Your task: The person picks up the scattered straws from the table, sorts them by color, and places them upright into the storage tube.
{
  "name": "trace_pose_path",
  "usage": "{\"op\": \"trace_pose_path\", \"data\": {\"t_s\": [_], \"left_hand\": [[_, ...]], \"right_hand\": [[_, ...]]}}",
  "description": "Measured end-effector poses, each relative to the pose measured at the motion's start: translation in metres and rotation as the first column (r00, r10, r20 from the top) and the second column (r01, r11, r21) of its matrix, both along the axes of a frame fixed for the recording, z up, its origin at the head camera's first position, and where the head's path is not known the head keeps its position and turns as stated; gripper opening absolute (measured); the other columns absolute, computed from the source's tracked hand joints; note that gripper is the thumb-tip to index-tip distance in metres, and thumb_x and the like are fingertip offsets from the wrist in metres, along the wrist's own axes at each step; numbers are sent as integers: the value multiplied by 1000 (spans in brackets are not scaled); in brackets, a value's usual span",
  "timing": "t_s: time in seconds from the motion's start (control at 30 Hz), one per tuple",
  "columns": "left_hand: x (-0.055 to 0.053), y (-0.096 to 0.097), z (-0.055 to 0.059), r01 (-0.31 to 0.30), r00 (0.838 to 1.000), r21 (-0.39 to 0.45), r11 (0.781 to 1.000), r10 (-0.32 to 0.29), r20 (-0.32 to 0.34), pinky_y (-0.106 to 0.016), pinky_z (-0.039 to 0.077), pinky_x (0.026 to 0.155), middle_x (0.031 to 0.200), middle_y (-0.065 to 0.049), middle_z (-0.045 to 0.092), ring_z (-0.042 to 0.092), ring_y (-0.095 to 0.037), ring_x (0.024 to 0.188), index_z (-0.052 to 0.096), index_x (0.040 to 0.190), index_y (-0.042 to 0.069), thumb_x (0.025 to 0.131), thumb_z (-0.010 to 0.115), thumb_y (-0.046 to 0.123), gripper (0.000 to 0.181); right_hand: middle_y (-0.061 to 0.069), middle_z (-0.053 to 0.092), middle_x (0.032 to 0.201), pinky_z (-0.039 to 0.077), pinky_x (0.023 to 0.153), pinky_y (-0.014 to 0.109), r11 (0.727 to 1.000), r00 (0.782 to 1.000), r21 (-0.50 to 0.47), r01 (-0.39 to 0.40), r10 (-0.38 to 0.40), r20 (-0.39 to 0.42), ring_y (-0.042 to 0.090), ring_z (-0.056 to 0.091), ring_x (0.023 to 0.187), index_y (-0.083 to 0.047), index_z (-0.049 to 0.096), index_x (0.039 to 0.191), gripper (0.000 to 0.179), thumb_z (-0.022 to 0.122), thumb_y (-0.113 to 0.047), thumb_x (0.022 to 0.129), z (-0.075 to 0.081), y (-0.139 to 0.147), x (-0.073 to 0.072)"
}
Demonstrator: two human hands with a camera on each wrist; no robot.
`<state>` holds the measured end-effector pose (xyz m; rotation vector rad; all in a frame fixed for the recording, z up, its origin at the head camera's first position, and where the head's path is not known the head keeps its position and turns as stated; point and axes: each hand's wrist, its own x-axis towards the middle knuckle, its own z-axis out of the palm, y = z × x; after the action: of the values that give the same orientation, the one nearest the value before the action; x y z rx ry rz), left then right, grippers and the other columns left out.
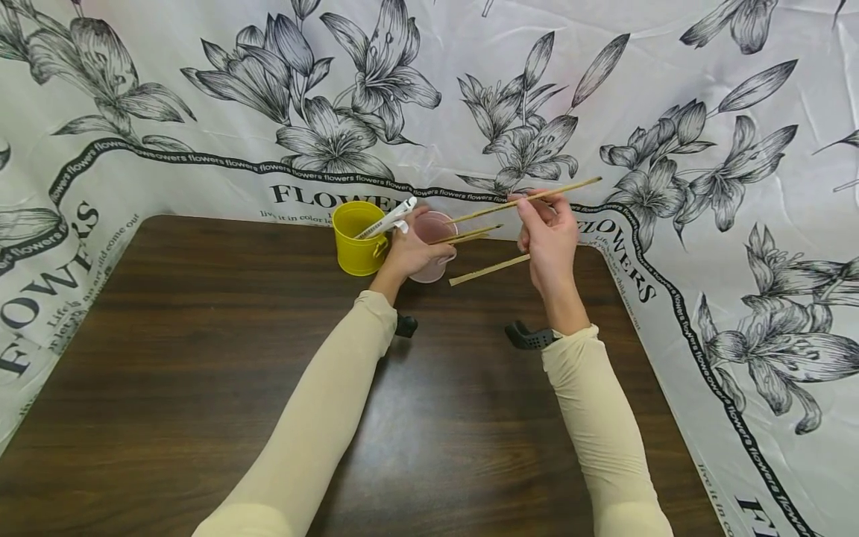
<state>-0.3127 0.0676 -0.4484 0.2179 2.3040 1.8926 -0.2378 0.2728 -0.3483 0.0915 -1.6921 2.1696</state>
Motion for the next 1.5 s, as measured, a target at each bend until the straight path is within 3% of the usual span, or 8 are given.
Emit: {"op": "trace_pose_path", "data": {"t_s": [0.17, 0.33, 0.77, 1.0, 1.1, 1.23, 1.37, 1.5], "left_hand": [[0, -1, 0, 4, 1000, 8, 1000, -4, -4, -46, 33, 123, 158, -15, 38, 40, -31, 144, 35, 156, 22, 72, 92, 25, 101], [-1, -1, -2, 5, 1000, -2, 1000, -5, -4, -47, 33, 123, 158, -15, 38, 40, -31, 145, 35, 155, 24, 72, 93, 27, 102], [-2, -1, -3, -3, 1000, 24, 1000, 3, -13, -46, 34, 122, 158, -15, 37, 41, -30, 143, 36, 155, 21, 72, 92, 23, 101], [-3, 0, -4, -11, 1000, 22, 1000, 11, -6, -48, 35, 121, 160, -15, 34, 40, -31, 142, 39, 153, 24, 70, 93, 26, 100], [-3, 1, -5, -18, 1000, 15, 1000, 18, -20, -46, 35, 121, 159, -15, 35, 41, -31, 142, 40, 152, 24, 68, 94, 26, 100], [-2, 1, -5, -30, 999, 2, 1000, 30, -26, -45, 36, 120, 159, -15, 36, 42, -30, 141, 42, 151, 24, 68, 94, 26, 98], [-2, 1, -4, -41, 999, -1, 999, 41, -20, -46, 36, 120, 160, -15, 34, 42, -30, 141, 42, 151, 25, 68, 94, 25, 98], [-1, 1, -3, -34, 999, -8, 999, 34, -12, -47, 36, 120, 161, -15, 34, 41, -32, 142, 40, 152, 26, 69, 93, 26, 99]], "right_hand": [[-2, 77, 99, 35, 50, 20, 979, 980, 200, 44, -81, 183, 2, 46, 50, -7, 62, 115, 28, 76, -15, 92, -2, -6, -23], [-6, 77, 98, 46, 86, 22, 949, 962, 311, 52, -132, 240, 5, 69, 100, -1, 61, 122, 37, 77, -16, 92, -3, -12, -34], [-9, 73, 104, 46, 93, 21, 945, 963, 326, 14, -101, 251, 6, 65, 108, -3, 59, 128, 40, 74, -15, 94, -6, -16, -37], [-7, 67, 109, 33, 52, 17, 958, 949, 285, 8, -97, 299, -1, 45, 55, -3, 51, 138, 46, 64, -28, 101, -17, -1, -32], [-1, 66, 116, 35, 48, 18, 938, 934, 344, 26, -146, 326, 4, 39, 48, -3, 49, 141, 46, 56, -31, 105, -39, 9, -29], [12, 59, 136, 52, 75, 27, 817, 890, 573, -57, -219, 401, 18, 62, 86, -3, 47, 144, 47, 55, -28, 105, -82, 23, -25], [23, 36, 157, 40, 115, 50, 602, 868, 749, -275, -180, 463, 37, 42, 142, 0, 32, 154, 63, 58, -25, 102, -119, 31, -22], [26, 14, 165, 26, 125, 56, 394, 865, 820, -415, -107, 489, 43, 22, 154, 2, 16, 160, 73, 56, -19, 103, -139, 35, -21]]}}
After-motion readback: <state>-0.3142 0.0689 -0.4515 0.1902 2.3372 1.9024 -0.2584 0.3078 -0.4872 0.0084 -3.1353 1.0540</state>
